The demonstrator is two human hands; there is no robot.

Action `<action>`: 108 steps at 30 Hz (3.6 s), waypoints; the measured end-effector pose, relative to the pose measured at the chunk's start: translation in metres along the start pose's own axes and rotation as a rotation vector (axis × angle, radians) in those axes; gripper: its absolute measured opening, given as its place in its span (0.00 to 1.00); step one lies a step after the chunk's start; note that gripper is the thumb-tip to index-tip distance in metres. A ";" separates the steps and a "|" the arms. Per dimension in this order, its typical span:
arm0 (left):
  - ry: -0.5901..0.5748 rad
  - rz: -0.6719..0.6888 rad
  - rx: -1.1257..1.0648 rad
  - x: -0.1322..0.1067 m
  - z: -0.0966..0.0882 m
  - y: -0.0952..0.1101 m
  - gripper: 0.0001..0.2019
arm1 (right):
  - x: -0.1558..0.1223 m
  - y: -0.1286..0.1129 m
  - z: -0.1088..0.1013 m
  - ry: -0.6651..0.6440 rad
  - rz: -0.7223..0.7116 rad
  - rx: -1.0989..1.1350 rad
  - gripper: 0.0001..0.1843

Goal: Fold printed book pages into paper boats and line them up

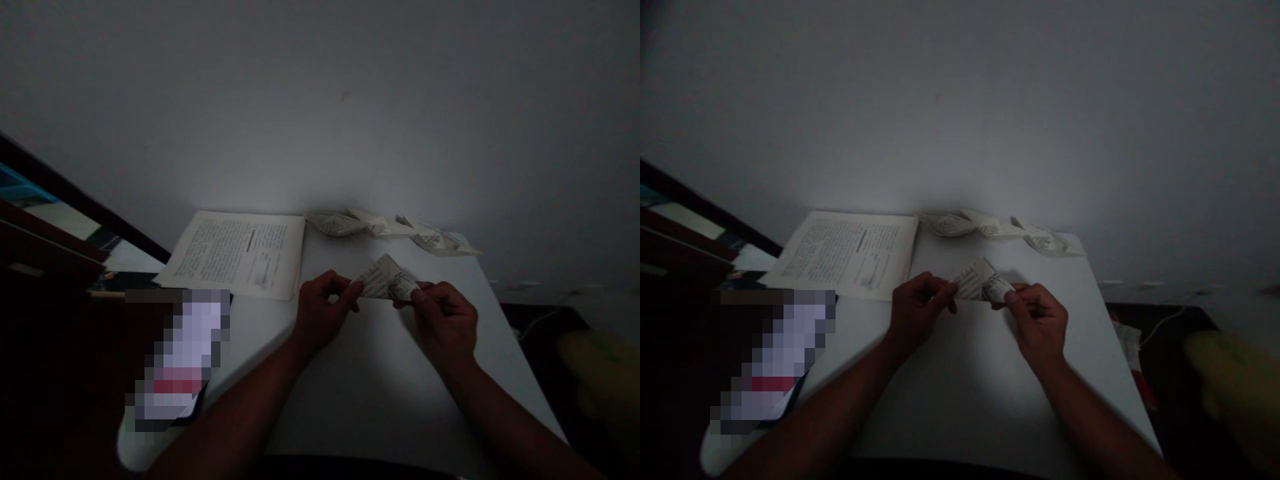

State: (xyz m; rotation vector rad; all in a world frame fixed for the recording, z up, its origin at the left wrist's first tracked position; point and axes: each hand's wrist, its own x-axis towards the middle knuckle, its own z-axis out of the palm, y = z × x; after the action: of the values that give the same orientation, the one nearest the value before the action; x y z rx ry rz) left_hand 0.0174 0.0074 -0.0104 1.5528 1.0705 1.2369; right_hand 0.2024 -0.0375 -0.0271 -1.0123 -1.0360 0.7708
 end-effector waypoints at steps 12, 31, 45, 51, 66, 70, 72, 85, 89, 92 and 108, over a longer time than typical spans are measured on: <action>-0.014 -0.048 -0.014 -0.003 0.004 -0.002 0.14 | -0.001 -0.003 0.003 0.057 -0.003 -0.065 0.10; -0.360 -0.183 -0.118 0.008 -0.001 -0.005 0.18 | 0.004 -0.011 -0.002 -0.128 0.100 -0.132 0.08; -0.179 -0.185 -0.284 0.005 0.006 -0.006 0.14 | 0.005 -0.012 0.008 -0.348 0.265 -0.294 0.15; -0.206 -0.164 -0.219 0.002 0.005 -0.003 0.13 | 0.004 -0.010 0.006 -0.341 0.279 -0.287 0.13; -0.282 -0.045 0.155 0.002 0.002 0.004 0.19 | 0.004 -0.010 0.005 -0.343 0.251 -0.259 0.16; -0.283 -0.077 0.082 0.002 0.002 0.003 0.18 | 0.004 -0.007 0.003 -0.330 0.247 -0.263 0.16; -0.293 -0.121 0.005 0.002 0.003 0.002 0.17 | 0.003 -0.006 0.001 -0.336 0.246 -0.246 0.15; -0.339 -0.248 -0.226 0.008 0.001 -0.007 0.16 | 0.002 -0.005 -0.002 -0.369 0.261 -0.190 0.16; -0.366 -0.246 -0.201 0.008 0.001 -0.006 0.17 | 0.003 -0.006 -0.002 -0.357 0.232 -0.252 0.16; -0.431 -0.249 -0.190 0.007 0.001 -0.006 0.18 | 0.004 -0.007 -0.002 -0.359 0.235 -0.210 0.16; -0.516 -0.229 -0.256 0.005 0.000 -0.005 0.16 | 0.002 -0.007 -0.003 -0.305 0.234 -0.188 0.19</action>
State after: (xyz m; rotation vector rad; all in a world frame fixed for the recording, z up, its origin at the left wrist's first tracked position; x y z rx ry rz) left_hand 0.0177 0.0136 -0.0141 1.3983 0.6973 0.7255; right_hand 0.2063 -0.0394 -0.0203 -1.2171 -1.2835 1.0580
